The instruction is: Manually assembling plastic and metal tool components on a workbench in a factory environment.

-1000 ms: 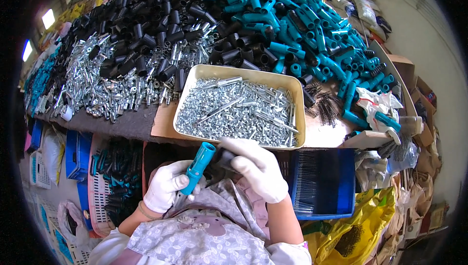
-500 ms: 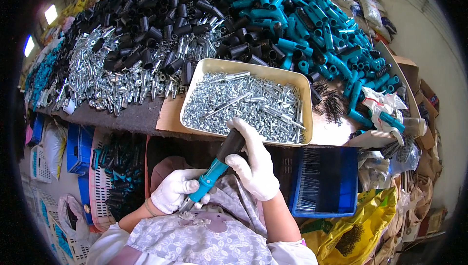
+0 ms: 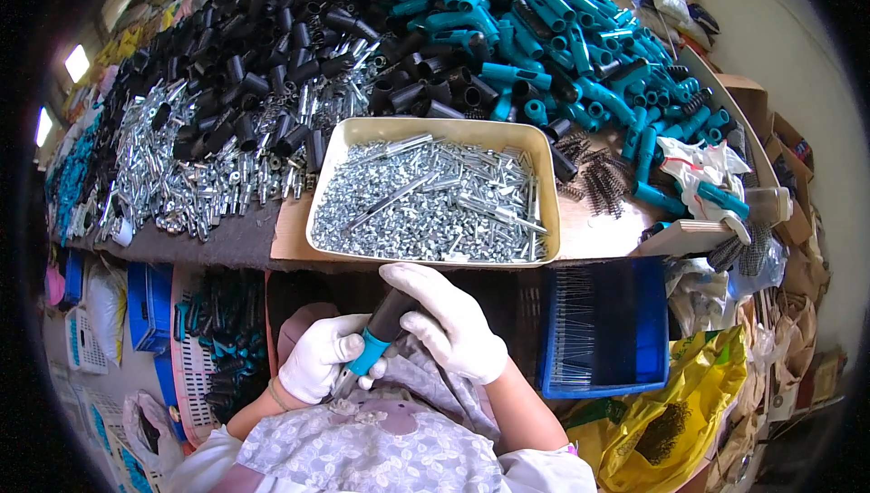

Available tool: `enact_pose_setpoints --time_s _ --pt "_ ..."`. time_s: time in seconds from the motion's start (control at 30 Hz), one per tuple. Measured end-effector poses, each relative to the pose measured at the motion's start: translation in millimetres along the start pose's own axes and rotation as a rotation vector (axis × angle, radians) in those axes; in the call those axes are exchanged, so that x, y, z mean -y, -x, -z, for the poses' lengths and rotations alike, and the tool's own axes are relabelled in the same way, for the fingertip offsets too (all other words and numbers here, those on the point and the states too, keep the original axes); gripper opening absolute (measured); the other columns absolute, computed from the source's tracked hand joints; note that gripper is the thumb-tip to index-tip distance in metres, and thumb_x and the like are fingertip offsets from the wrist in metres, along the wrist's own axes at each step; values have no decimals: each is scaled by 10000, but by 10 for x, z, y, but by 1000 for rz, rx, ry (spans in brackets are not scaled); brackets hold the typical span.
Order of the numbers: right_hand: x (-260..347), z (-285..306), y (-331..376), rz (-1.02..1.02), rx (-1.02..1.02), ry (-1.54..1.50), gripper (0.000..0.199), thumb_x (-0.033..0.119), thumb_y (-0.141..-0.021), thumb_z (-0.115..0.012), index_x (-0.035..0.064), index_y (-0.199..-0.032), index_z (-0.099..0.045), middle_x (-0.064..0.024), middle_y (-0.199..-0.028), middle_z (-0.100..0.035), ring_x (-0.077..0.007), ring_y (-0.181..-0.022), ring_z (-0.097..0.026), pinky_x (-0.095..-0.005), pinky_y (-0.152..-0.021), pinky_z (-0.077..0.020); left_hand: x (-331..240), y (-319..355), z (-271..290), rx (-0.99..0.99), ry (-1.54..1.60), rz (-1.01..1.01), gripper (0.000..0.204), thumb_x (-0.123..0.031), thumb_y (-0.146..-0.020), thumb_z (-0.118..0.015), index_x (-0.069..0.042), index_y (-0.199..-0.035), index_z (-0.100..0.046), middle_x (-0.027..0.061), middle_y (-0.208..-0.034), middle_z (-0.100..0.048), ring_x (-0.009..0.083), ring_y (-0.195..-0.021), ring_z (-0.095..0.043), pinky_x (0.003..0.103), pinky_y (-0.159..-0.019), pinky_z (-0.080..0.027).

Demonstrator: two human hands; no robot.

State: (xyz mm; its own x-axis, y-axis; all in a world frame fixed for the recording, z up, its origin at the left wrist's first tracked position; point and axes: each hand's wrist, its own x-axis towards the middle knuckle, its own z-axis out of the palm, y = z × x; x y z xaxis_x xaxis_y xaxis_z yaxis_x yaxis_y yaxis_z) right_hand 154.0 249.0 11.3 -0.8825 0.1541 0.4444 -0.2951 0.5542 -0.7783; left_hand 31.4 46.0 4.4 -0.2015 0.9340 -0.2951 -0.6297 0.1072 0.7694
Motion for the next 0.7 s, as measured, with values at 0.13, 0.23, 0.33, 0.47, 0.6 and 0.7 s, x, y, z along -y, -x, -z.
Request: enact_pose_setpoints --time_s 0.13,0.23,0.33,0.47,0.6,0.7 --pt "18 -65 62 109 -56 137 535 273 -886 -659 -7 -1328 -544 -233 -1313 -584 -403 -1194 -586 -446 -1033 -463 -9 -142 -133 -51 -280 -177 878 -544 -877 -711 78 -1422 -415 83 -1001 -622 79 -678 -573 206 -574 -459" --pt "158 -95 1 133 -44 25 412 283 -907 -659 15 -1216 -608 -192 -1175 -632 -384 -1081 -614 -436 -942 -494 94 -97 -108 -123 -554 -241 886 -664 -788 -735 45 -1279 -532 51 -877 -630 76 -644 -565 226 -567 -451" --pt "138 74 69 104 46 -219 302 255 -918 -671 16 -1103 -663 -153 -1082 -654 -342 -1015 -630 -418 -909 -504 230 -76 32 -107 -808 -306 679 -534 -847 -731 45 -1183 -616 104 -884 -677 127 -700 -618 311 -674 -516" --pt "5 697 93 5 -339 320 187 82 -810 -721 73 -995 -694 -120 -947 -678 -329 -864 -655 -405 -791 -535 87 -36 22 -123 -860 -122 667 -527 -833 -739 -3 -1230 -628 103 -772 -681 170 -673 -667 302 -652 -511" --pt "-856 1515 94 -110 -712 898 91 24 -802 -683 61 -872 -729 -105 -865 -704 -284 -805 -675 -355 -703 -531 157 -30 114 -161 -981 -174 648 -532 -824 -730 -28 -1220 -637 119 -757 -693 252 -692 -707 331 -655 -515" --pt "-1071 1716 32 -251 -614 1047 125 149 -763 -747 117 -882 -723 -110 -872 -652 -329 -865 -625 -434 -758 -513 184 -21 54 -81 -848 -201 653 -507 -843 -744 6 -1228 -618 89 -758 -676 163 -676 -669 312 -648 -515"
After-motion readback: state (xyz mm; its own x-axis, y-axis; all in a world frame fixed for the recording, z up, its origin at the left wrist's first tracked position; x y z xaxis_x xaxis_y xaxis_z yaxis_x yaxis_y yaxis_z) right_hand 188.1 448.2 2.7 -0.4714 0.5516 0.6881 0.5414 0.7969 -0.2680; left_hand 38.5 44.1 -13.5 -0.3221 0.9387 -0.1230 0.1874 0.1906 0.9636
